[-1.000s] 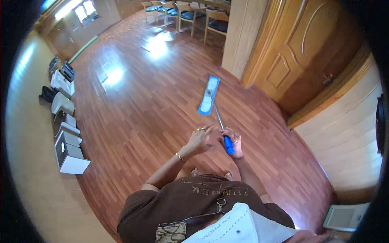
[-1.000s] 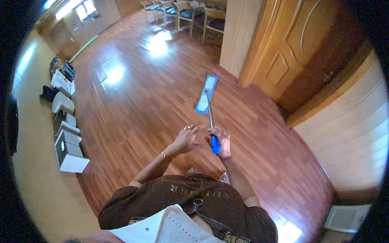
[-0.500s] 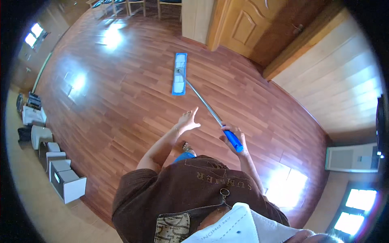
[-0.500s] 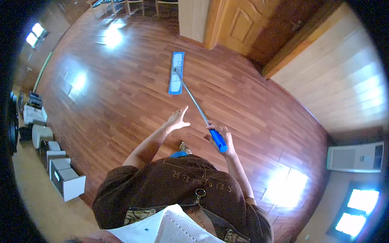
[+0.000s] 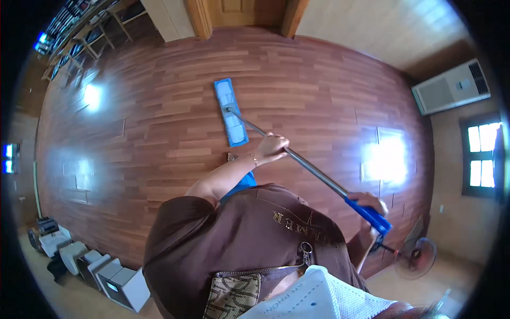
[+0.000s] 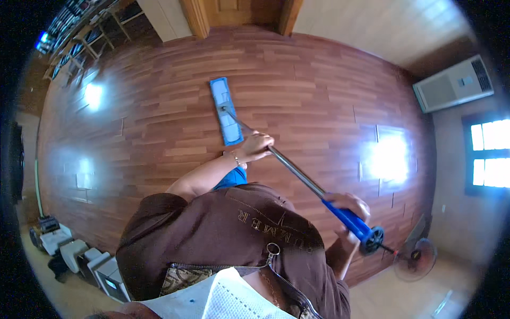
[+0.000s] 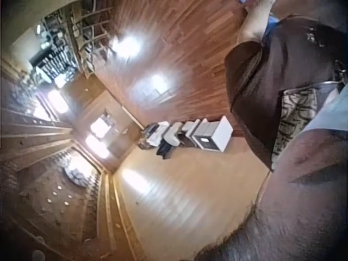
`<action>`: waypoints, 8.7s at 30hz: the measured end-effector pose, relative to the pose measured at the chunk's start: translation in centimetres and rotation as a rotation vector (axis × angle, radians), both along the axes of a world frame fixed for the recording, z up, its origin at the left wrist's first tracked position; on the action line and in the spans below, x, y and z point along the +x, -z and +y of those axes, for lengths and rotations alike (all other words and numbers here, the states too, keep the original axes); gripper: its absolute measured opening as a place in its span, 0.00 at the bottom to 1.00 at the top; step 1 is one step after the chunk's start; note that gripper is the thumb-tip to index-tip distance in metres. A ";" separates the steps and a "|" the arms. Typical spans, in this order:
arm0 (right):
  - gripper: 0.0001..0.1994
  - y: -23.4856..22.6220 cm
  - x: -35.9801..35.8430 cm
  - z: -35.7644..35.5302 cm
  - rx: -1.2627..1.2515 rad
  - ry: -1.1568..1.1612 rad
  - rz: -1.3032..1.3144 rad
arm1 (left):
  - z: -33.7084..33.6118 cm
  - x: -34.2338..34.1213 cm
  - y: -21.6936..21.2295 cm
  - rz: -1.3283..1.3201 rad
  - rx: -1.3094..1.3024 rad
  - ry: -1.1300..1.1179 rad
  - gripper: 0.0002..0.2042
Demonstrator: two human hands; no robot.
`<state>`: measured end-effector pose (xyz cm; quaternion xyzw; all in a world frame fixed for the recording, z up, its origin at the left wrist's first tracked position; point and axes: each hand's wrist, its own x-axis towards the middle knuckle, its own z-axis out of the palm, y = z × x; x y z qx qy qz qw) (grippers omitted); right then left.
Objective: Mopping a wooden floor using a flat mop in an indoor room.
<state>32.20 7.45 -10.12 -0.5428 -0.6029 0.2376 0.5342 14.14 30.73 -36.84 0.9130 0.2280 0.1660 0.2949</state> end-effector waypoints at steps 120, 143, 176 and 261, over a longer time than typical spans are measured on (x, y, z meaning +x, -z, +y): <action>0.11 -0.7 -21.1 -16.6 0.447 -0.772 0.117 | -26.7 -27.0 0.1 0.119 0.047 -0.399 0.06; 0.11 0.8 -31.4 -8.0 0.150 -1.558 0.005 | -41.4 -40.7 3.4 0.145 -0.050 -1.502 0.16; 0.04 5.4 -39.5 -10.9 -0.239 -2.168 0.007 | -64.3 -39.4 9.9 0.215 0.017 -2.159 0.15; 0.06 21.9 -30.4 -9.2 -0.320 -0.450 -0.551 | -30.6 -39.1 -30.7 -0.476 -0.227 0.555 0.13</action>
